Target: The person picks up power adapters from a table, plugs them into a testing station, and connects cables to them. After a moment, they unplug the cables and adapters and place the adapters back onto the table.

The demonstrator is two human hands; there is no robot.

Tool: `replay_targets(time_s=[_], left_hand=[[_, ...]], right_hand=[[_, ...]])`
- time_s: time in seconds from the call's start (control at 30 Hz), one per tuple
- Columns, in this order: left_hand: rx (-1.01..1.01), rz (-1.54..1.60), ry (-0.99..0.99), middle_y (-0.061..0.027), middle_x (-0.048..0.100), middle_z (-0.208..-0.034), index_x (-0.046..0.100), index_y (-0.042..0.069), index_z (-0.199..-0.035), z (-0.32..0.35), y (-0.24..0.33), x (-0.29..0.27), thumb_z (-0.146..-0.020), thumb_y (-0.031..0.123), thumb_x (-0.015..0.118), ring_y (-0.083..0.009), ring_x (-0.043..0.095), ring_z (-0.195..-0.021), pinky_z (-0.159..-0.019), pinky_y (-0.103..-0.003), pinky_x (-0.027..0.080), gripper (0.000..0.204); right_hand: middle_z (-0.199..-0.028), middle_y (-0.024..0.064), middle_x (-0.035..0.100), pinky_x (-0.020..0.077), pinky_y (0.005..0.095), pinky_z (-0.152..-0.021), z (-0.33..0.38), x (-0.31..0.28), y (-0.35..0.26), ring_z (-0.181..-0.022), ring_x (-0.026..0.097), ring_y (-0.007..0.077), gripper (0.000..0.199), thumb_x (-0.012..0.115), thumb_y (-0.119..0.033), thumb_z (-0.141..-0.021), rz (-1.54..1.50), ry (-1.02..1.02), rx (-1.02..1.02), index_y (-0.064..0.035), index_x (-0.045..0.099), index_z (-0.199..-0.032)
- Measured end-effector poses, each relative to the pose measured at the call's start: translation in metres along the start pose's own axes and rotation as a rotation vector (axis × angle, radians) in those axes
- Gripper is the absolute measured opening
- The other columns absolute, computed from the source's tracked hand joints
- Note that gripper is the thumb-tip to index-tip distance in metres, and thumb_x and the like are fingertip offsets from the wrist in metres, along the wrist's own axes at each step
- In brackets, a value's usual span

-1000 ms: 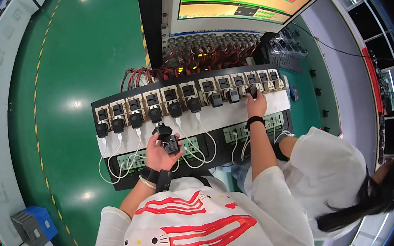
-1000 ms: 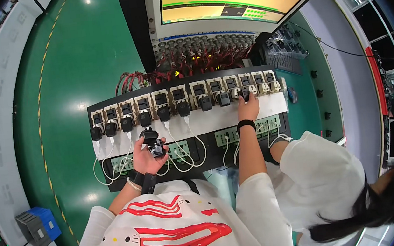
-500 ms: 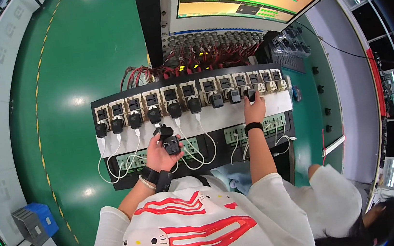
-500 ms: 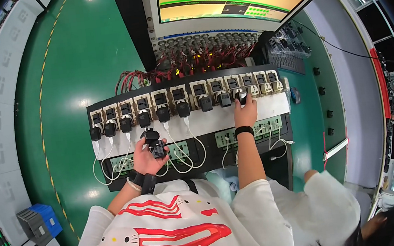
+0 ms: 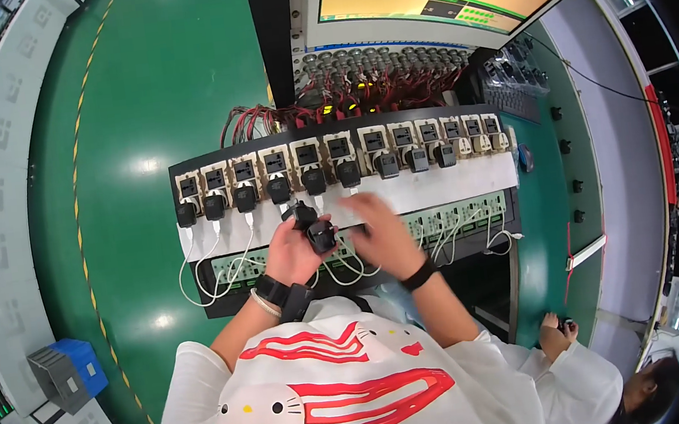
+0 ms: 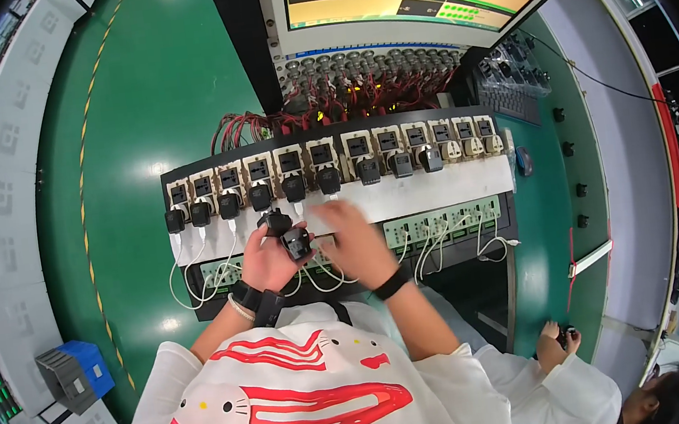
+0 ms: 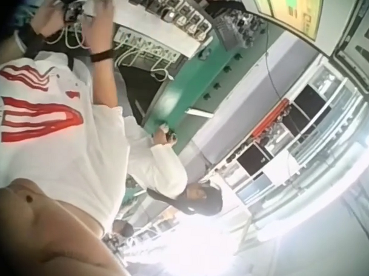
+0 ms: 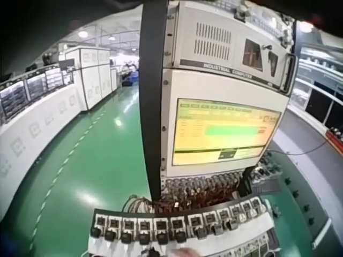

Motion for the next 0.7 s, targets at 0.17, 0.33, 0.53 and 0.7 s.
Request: replay_targets(time_s=[0.17,0.33,0.53,0.7], left_hand=[[0.036,-0.108,-0.044,-0.017,0.051,-0.127,0.045,-0.001,-0.123,-0.003,-0.005,0.018,-0.091,0.037,0.043,-0.0308,0.049,-0.114,-0.098,-0.044,0.038,0.051],[0.094,-0.331,0.152,-0.0114,0.056,-0.12,0.05,0.003,-0.116,-0.01,-0.014,0.011,-0.091,0.039,0.044,-0.0226,0.054,-0.101,-0.091,-0.035,0.043,0.044],[0.151,-0.303,0.241,-0.0105,0.057,-0.116,0.051,0.01,-0.115,-0.027,0.0,0.008,-0.088,0.046,0.045,-0.0228,0.049,-0.111,-0.094,-0.036,0.037,0.046],[0.131,-0.334,0.18,-0.0071,0.06,-0.11,0.053,0.013,-0.108,-0.037,-0.002,0.018,-0.086,0.044,0.051,-0.0168,0.05,-0.11,-0.091,-0.034,0.034,0.038]], right_hand=[[-0.118,0.0148,0.048,0.0472,0.0295,-0.082,0.035,0.075,0.026,-0.105,0.053,0.0206,0.058,0.068,-0.017,-0.078,-0.558,0.039,0.505,-0.0017,0.042,-0.127],[-0.117,0.0165,0.048,0.0386,0.034,-0.097,0.045,0.075,0.004,-0.109,0.05,0.0264,0.064,0.064,-0.015,-0.08,-0.532,0.078,0.424,0.004,0.031,-0.132],[-0.119,0.018,0.048,0.038,0.0337,-0.095,0.04,0.033,-0.029,-0.11,0.049,0.0287,0.047,0.053,-0.01,-0.087,-0.449,0.119,0.205,0.0018,0.038,-0.13],[-0.118,0.0072,0.054,0.039,0.0261,-0.093,0.049,0.056,0.01,-0.106,0.051,0.0134,0.039,0.053,-0.011,-0.091,-1.038,-0.113,0.596,-0.0019,0.047,-0.128]])
Point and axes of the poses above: each hand's wrist, its own z-axis away from the middle knuckle, its own x-axis out of the palm, y = z × x, the point moved 7 cm from there along -z, towards the middle knuckle
